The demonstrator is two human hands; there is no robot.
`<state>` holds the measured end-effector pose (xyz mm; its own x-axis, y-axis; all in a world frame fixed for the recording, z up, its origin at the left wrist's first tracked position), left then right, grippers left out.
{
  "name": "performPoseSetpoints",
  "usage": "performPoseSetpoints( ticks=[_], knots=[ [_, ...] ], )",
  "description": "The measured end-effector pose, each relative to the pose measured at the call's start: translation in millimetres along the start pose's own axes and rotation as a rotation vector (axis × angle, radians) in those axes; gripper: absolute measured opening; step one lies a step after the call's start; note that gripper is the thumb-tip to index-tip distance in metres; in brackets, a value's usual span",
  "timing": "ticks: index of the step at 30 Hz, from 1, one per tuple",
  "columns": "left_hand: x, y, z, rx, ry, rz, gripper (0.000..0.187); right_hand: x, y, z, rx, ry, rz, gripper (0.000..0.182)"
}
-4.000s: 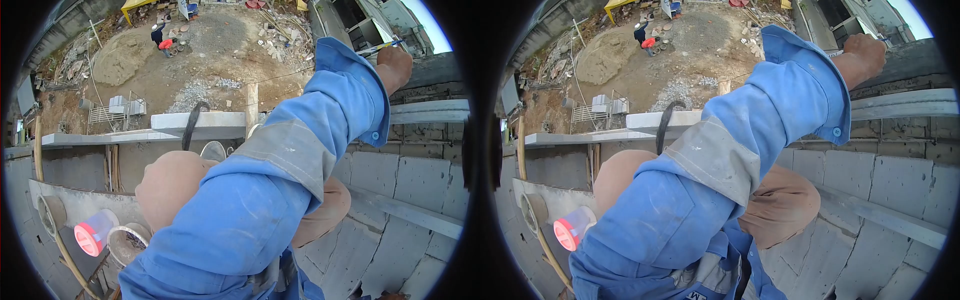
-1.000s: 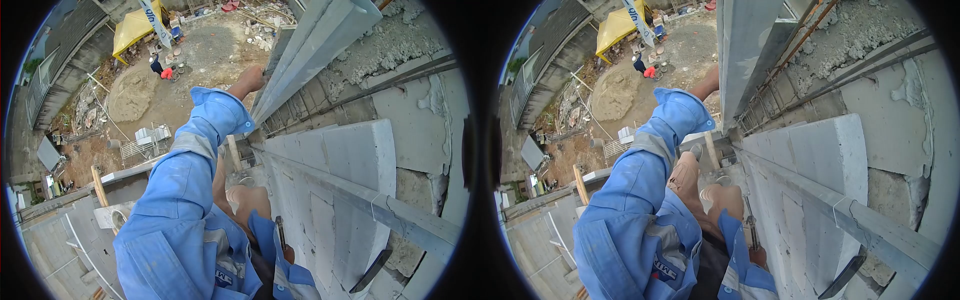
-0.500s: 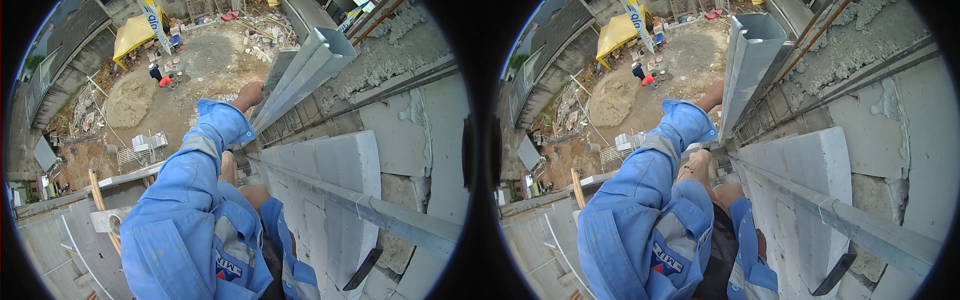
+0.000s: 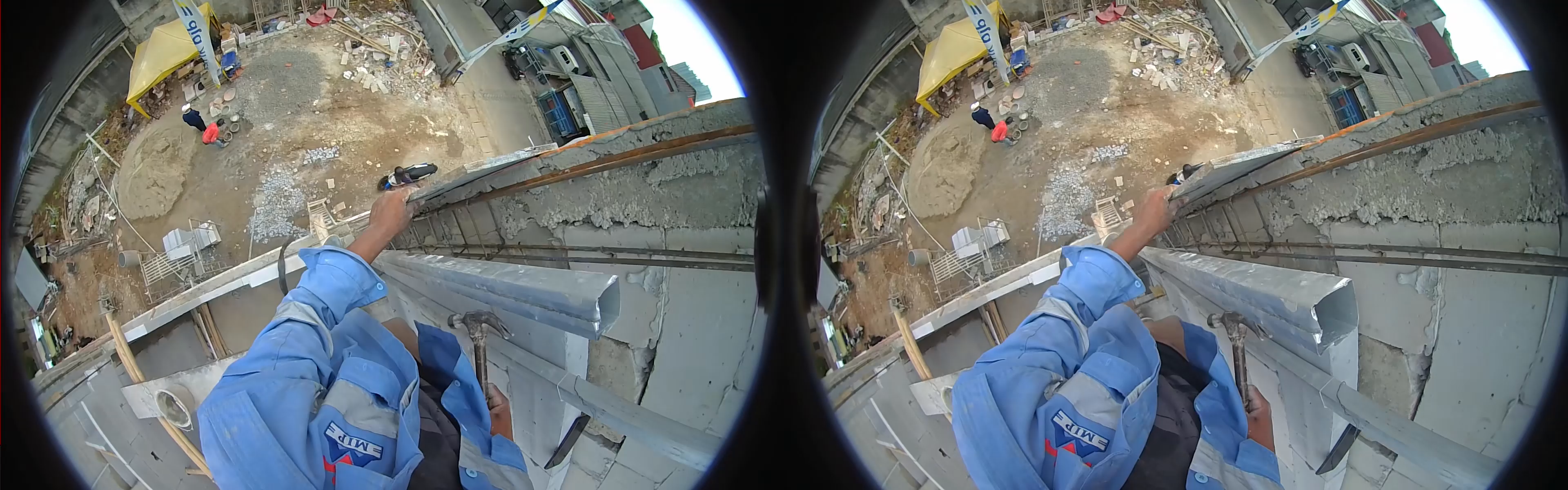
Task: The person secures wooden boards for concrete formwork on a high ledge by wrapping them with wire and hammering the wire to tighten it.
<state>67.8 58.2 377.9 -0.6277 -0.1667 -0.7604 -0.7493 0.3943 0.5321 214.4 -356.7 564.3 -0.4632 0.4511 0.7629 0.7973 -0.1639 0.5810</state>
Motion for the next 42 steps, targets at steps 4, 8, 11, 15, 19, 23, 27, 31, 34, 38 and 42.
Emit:
performPoseSetpoints(
  ticks=[4, 8, 11, 15, 19, 23, 27, 31, 34, 38, 42],
  knots=[
    [-4, 7, -5, -0.032, 0.017, 0.084, 0.036, 101, 23, -7, -0.146, -0.349, 0.44, 0.032],
    [1, 0, -3, -0.025, 0.012, 0.032, 0.038, 155, 53, 0, -0.236, -0.153, 0.544, 0.034],
    [0, 2, -11, -0.074, 0.044, -0.05, 0.035, 191, 66, 22, -0.285, 0.022, 0.596, 0.037],
    [10, -13, -10, -0.157, -0.007, -0.157, 0.037, 185, 103, 58, -0.441, 0.205, 0.48, 0.044],
    [14, -21, -15, -0.147, 0.018, -0.224, 0.039, 236, 101, 140, -0.408, 0.327, -0.079, 0.042],
    [5, -13, -20, -0.169, -0.042, -0.299, 0.039, 274, 79, 197, -0.23, 0.393, 0.218, 0.037],
    [3, -6, -22, -0.159, -0.027, -0.273, 0.038, 331, 51, 261, -0.028, 0.42, 0.056, 0.041],
    [0, -4, -19, -0.12, 0.006, -0.244, 0.037, 346, 11, 343, 0.221, 0.343, -0.207, 0.04],
    [2, -7, -23, -0.109, 0.029, -0.231, 0.036, 342, -30, 390, 0.348, 0.308, -0.383, 0.035],
    [2, -4, -23, -0.143, 0.038, -0.251, 0.033, 325, -59, 432, 0.428, 0.337, -0.651, 0.034],
    [3, -6, -27, -0.164, 0.045, -0.248, 0.032, 302, -67, 469, 0.42, 0.619, -1.566, 0.035]
  ],
)
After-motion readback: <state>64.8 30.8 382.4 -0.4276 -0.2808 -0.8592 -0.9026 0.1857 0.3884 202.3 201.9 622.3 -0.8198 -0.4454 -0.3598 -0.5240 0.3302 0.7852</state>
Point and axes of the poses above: each hand's wrist, its own z-axis towards the middle knuckle, its own y-axis out of the back of the hand, x = y × z, the point moved 8 cm from there along z, towards the middle knuckle, and after that the axes turned 14 degrees about y, right-handed, at the moved point
